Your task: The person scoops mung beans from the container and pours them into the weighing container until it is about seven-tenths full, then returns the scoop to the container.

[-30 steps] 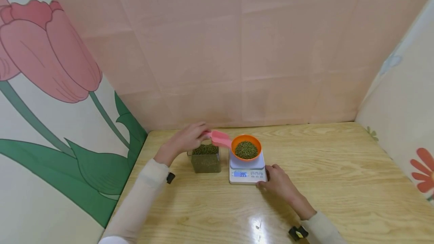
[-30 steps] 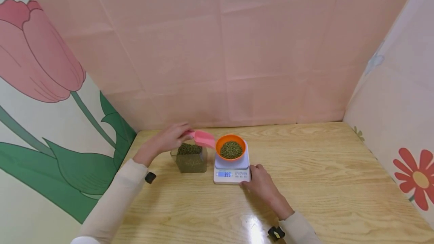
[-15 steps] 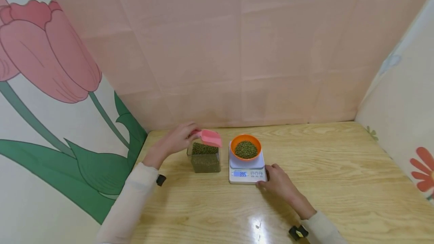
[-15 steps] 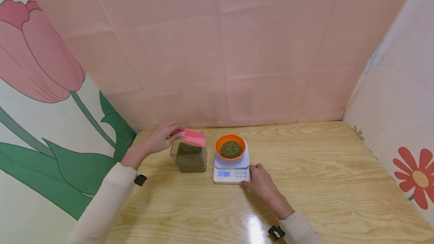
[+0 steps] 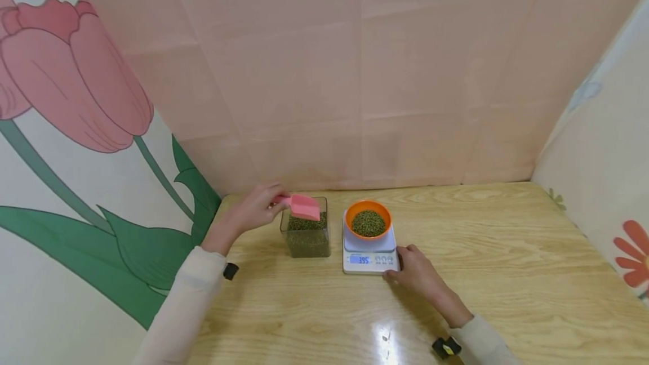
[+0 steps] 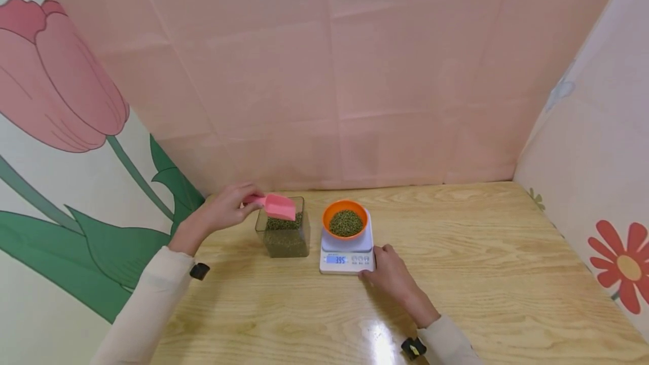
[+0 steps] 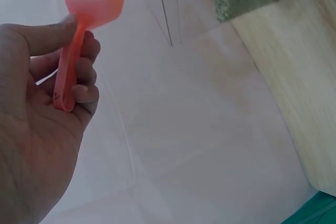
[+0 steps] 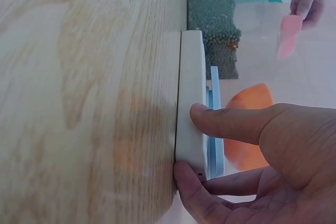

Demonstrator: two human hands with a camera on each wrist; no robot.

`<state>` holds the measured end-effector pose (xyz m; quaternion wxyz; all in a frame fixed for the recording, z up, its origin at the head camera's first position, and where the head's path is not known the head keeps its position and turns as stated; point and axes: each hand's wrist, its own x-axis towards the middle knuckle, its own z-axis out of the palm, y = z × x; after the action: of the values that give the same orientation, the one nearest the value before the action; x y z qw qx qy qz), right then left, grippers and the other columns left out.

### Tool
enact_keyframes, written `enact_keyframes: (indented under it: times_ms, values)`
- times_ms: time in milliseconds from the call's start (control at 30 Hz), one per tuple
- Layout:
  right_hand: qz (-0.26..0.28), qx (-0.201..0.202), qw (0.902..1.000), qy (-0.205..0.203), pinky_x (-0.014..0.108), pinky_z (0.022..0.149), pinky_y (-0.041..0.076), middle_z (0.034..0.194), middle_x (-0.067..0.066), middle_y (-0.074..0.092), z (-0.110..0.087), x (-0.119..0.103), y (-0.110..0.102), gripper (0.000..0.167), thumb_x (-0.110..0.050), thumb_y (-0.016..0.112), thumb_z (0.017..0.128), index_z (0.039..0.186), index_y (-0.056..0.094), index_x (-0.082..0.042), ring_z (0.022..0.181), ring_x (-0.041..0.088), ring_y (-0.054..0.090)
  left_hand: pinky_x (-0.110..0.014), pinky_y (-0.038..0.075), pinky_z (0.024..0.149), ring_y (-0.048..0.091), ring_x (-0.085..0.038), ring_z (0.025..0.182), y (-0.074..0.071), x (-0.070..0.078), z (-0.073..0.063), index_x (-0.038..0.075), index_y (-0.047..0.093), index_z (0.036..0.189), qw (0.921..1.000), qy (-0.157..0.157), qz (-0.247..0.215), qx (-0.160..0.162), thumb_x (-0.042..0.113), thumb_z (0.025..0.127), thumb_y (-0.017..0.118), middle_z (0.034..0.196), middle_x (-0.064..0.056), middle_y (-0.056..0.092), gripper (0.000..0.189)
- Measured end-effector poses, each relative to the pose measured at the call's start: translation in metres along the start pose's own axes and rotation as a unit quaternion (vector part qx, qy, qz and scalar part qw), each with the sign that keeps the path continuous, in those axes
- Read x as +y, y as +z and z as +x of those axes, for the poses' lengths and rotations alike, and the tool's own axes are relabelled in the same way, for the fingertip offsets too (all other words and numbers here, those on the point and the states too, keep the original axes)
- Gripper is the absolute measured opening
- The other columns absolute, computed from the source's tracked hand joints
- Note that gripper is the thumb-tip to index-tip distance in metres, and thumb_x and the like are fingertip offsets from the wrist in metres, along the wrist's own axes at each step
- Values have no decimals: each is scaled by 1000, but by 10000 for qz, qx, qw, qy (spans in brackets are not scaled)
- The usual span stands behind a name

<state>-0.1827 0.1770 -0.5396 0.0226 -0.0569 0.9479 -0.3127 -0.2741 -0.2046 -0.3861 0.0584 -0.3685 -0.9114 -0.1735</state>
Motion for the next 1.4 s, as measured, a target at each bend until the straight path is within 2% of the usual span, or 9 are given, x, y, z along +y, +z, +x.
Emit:
enact_keyframes:
  times_ms: [233,500,800,1000,1233,1300,1400]
  values:
    - [-42,30,10000,-50,40,73,53,102,20,62,-1,0,-1,64,-16,92,81,129,64,16,83,24,55,-44,58,86,66,-23,93,-2,-7,-4,1,74,112,9998,87,33,146,14,102,74,105,-10,73,17]
    - [-11,-17,10000,-39,39,73,54,104,21,62,-1,2,1,63,-15,91,82,128,63,17,83,25,55,-44,58,84,66,-25,92,-4,-7,-7,-1,74,110,9999,47,98,86,11,101,74,103,-12,73,15]
    - [-8,9,9999,-105,35,71,51,101,20,61,0,4,2,64,-15,90,83,130,63,17,82,24,54,-39,60,81,68,-24,90,-3,-6,-5,-3,75,112,9991,-139,276,-302,8,102,71,106,-15,72,15]
    - [31,-17,10000,-46,35,71,50,102,19,60,-1,2,1,64,-15,90,83,131,63,16,83,24,53,-37,61,83,70,-26,94,1,-3,-1,-3,75,115,9966,-183,595,-542,9,104,68,110,-16,72,18]
    - [0,-42,10000,-22,37,72,52,104,20,61,-2,0,0,65,-16,91,83,132,62,17,84,24,54,-26,49,69,55,-15,79,8,-2,3,-1,76,100,9960,46,724,-528,3,102,67,95,-8,62,10]
    - [3,-33,10000,-27,37,72,52,105,21,62,-2,-1,-1,65,-16,91,83,132,62,17,84,24,54,-23,47,66,52,-13,78,10,-1,4,0,76,98,9958,10,686,-602,1,101,67,94,-6,59,9]
    - [-4,-8,10000,-54,38,72,52,104,21,62,-2,-1,0,65,-15,91,82,130,63,17,84,24,54,-22,47,67,53,-13,80,12,0,5,1,76,100,9950,-203,612,-762,1,100,67,96,-5,60,9]
